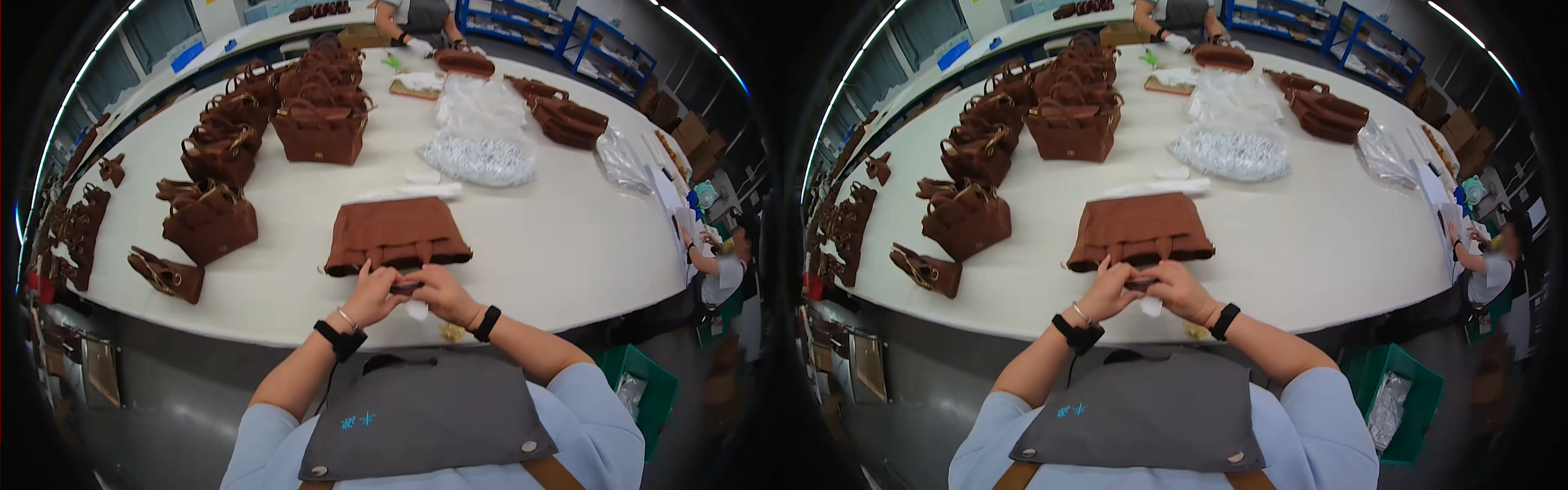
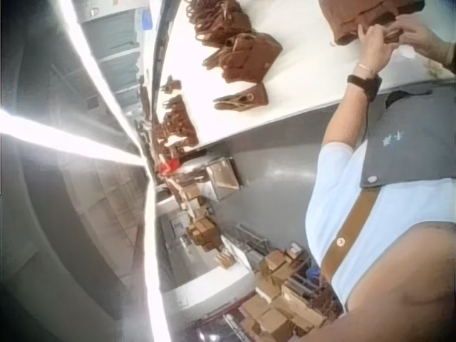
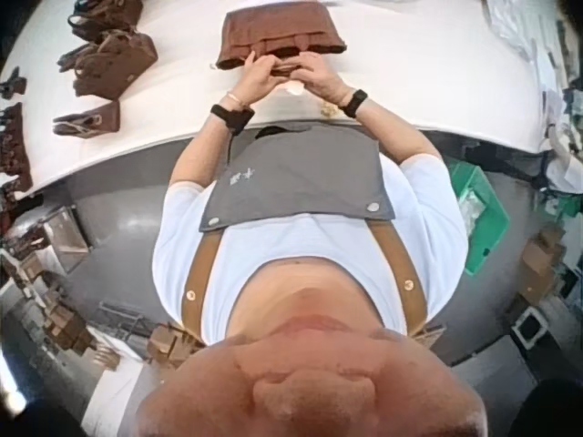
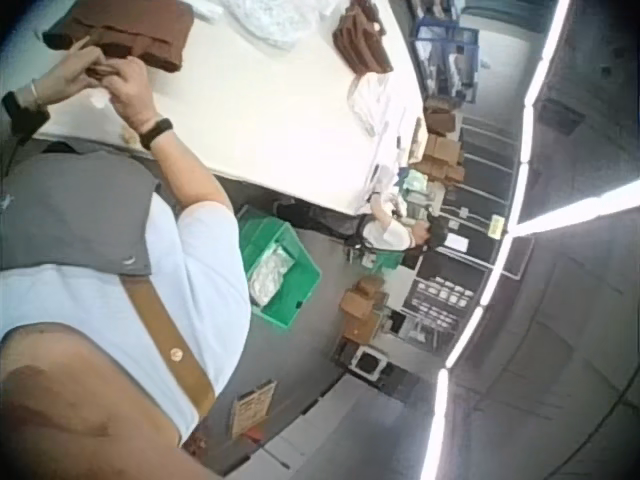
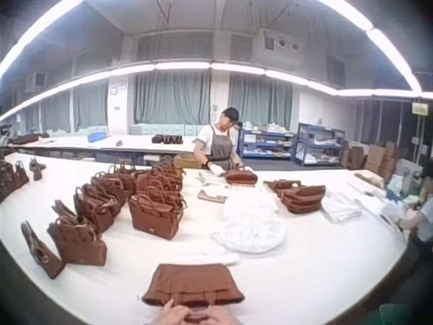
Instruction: The person assembles brown handbags at a factory workstation. They insert white paper stuffing into the bags to maintain shape, attach small gold metal feet to the bottom corners, and zip the bags closed. The person handles the bags one at a time, moving them from a pile of unfinished items to a finished stack.
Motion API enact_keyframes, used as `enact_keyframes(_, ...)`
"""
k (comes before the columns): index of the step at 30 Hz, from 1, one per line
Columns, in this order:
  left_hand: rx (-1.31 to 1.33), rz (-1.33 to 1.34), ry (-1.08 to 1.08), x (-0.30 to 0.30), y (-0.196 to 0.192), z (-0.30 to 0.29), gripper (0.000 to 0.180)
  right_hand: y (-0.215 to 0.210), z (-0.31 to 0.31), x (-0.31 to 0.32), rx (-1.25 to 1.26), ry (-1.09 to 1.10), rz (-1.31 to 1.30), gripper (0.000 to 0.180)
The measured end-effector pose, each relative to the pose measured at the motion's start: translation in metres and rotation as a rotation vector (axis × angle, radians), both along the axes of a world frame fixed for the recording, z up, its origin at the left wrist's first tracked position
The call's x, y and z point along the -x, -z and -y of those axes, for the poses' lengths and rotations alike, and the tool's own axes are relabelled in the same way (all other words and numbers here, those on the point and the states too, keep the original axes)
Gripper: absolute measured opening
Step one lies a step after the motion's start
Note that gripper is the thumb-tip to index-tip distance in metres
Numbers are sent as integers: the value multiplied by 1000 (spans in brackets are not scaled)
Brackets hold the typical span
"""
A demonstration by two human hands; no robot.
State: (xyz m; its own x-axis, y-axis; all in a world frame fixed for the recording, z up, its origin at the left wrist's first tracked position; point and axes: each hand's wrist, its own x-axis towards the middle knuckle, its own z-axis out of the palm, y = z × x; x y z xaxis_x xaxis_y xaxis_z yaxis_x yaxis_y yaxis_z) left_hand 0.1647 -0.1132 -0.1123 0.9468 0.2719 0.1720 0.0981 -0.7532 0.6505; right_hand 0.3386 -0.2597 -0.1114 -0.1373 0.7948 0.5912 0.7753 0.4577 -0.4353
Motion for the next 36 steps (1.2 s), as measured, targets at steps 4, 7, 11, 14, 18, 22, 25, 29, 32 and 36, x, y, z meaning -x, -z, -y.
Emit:
enact_keyframes(4, 41, -85, 52, 2, -8, 1, 27, 2, 4, 10, 185, 70, -441, 19)
enact_keyframes(7, 61, -83, 27, 3, -5, 2, 23, 0, 1, 19, 225, 121, -542, 10)
enact_keyframes(11, 88, -26, 6, 3, 6, -3, 18, 3, -4, 22, 225, 191, -616, 10)
enact_keyframes(14, 116, 12, -66, -1, 8, 1, 7, 1, -5, 27, 243, 246, -597, 14)
enact_keyframes(18, 140, 59, -174, -4, 9, 7, 4, 1, -4, 30, 237, 274, -547, 17)
enact_keyframes(22, 135, 71, -201, -5, 11, 10, 5, 4, -3, 34, 239, 318, -580, 20)
enact_keyframes(25, 159, 98, -217, -6, 6, 15, 5, 6, -5, 37, 210, 354, -577, 18)
enact_keyframes(29, 183, 70, -195, -5, 3, 16, 5, 8, -7, 42, 208, 414, -564, 17)
enact_keyframes(32, 173, 74, -121, -2, -2, 14, 13, 7, -8, 45, 144, 481, -487, 16)
enact_keyframes(36, 99, 92, -79, 4, -1, 14, 32, 12, -10, 43, 0, 462, -317, 15)
